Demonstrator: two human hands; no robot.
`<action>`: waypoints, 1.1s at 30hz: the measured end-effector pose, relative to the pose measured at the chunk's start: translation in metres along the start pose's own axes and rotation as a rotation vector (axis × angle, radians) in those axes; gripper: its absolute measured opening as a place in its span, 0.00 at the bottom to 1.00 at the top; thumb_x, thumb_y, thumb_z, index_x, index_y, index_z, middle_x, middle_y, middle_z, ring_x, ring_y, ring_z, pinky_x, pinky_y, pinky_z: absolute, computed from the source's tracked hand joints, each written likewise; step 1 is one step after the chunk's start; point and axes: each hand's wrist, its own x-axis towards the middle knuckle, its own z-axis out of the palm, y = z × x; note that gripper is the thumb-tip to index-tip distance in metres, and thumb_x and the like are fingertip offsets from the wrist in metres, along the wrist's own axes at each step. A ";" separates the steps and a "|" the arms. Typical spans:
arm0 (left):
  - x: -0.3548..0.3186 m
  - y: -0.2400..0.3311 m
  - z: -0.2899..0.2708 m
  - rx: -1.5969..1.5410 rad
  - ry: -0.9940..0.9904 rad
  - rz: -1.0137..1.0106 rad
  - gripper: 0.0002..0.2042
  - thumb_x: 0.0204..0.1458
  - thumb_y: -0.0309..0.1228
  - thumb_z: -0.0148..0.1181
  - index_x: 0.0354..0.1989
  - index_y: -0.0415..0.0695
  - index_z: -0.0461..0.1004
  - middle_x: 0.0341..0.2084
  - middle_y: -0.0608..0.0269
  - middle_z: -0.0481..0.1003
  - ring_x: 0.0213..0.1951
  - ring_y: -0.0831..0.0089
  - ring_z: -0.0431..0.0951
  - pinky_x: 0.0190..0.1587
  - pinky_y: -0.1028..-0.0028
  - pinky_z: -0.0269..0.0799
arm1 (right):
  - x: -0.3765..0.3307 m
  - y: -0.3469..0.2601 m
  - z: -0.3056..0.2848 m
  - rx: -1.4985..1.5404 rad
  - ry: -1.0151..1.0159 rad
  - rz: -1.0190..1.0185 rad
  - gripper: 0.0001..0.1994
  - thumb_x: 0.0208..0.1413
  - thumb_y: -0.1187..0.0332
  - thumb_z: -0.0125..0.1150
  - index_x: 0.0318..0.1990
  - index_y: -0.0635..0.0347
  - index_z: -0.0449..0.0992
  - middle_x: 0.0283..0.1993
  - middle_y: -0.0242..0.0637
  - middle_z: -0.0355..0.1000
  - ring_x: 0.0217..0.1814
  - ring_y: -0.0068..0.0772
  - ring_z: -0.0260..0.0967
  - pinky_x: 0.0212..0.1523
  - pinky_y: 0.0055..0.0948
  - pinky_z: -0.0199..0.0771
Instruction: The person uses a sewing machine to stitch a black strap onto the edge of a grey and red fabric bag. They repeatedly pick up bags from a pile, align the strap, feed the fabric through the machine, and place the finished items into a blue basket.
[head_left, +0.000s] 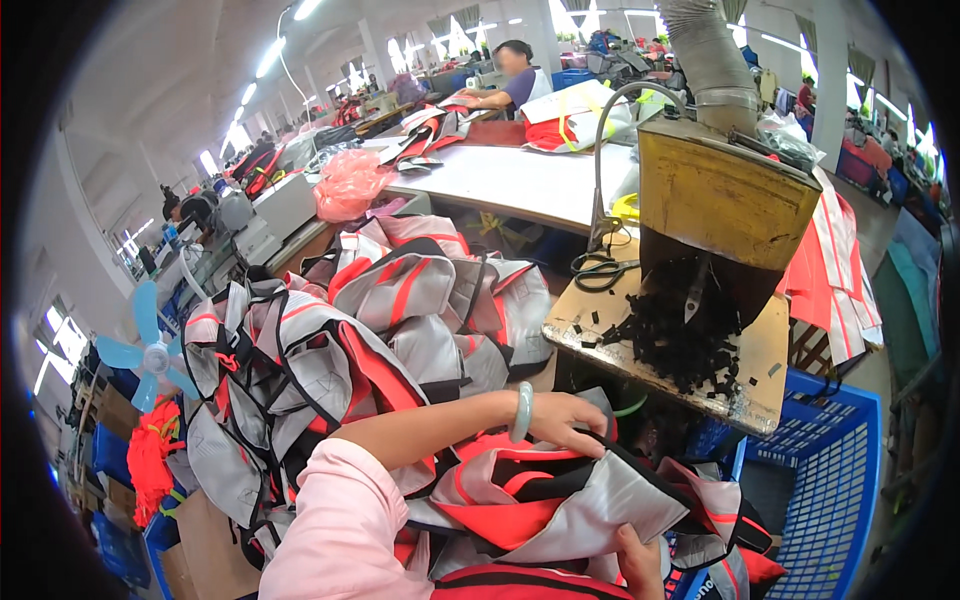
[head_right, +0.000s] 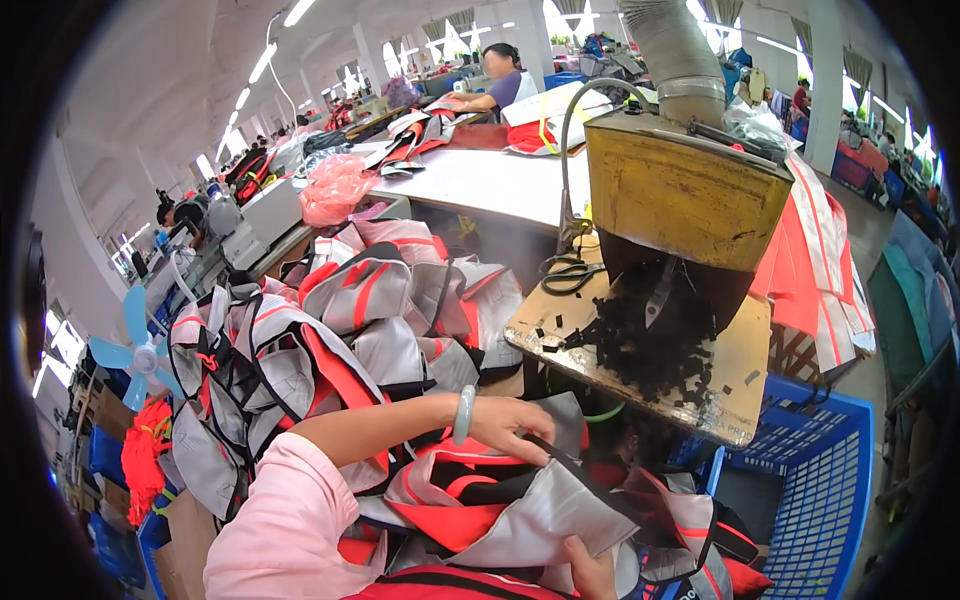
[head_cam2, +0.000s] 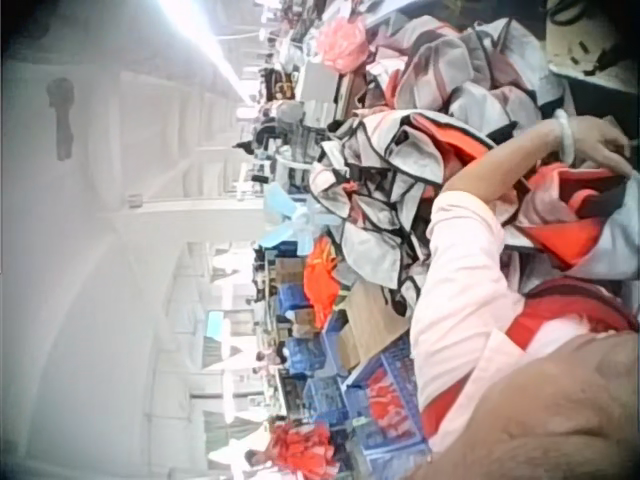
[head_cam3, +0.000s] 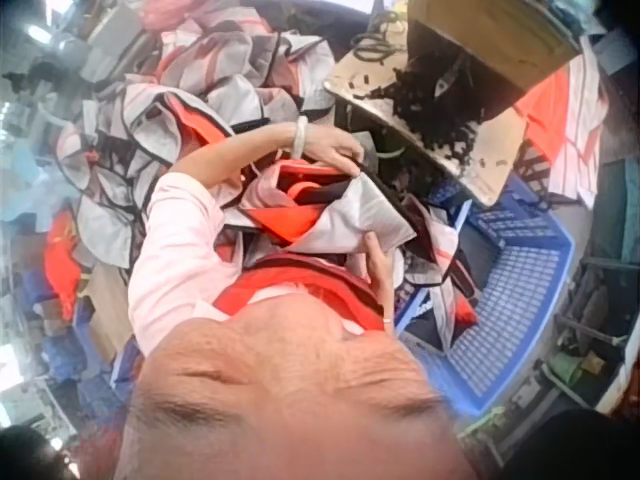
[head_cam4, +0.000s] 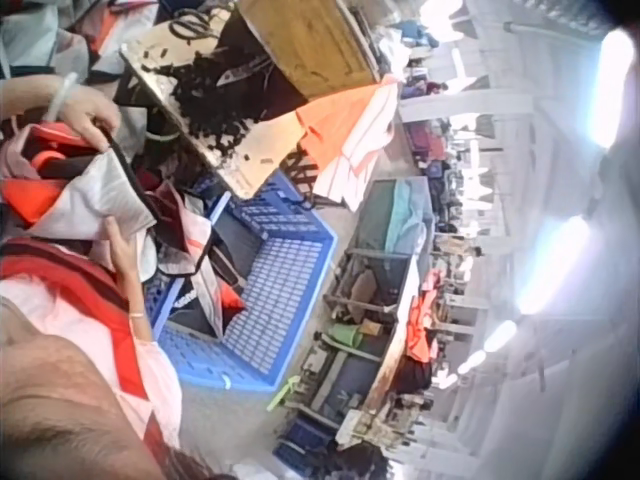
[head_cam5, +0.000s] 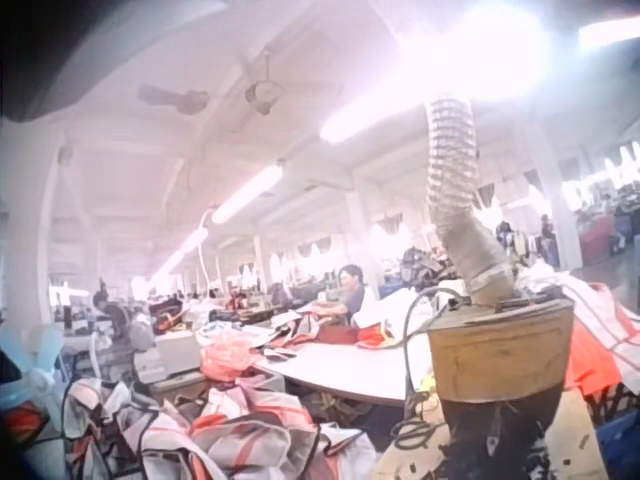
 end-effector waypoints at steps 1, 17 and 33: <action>0.004 -0.001 0.007 -0.031 -0.009 0.004 0.16 0.54 0.43 0.57 0.39 0.41 0.73 0.28 0.62 0.74 0.33 0.75 0.72 0.38 0.76 0.67 | 0.002 -0.004 0.001 0.058 0.001 0.009 0.24 0.55 0.71 0.56 0.60 0.65 0.60 0.57 0.38 0.64 0.59 0.36 0.61 0.61 0.36 0.58; 0.049 -0.035 0.049 -0.311 0.222 0.198 0.12 0.49 0.38 0.60 0.31 0.40 0.78 0.23 0.66 0.76 0.28 0.79 0.72 0.32 0.76 0.68 | 0.011 -0.110 0.014 -1.031 0.173 -0.712 0.22 0.53 0.64 0.57 0.53 0.67 0.67 0.45 0.48 0.72 0.50 0.43 0.70 0.52 0.34 0.67; 0.073 0.022 0.030 -0.126 0.194 0.263 0.13 0.49 0.38 0.58 0.29 0.39 0.76 0.22 0.59 0.76 0.26 0.73 0.75 0.31 0.72 0.68 | 0.079 -0.083 0.005 -0.664 -0.046 -0.275 0.13 0.46 0.73 0.61 0.40 0.67 0.73 0.36 0.31 0.72 0.37 0.19 0.67 0.39 0.20 0.68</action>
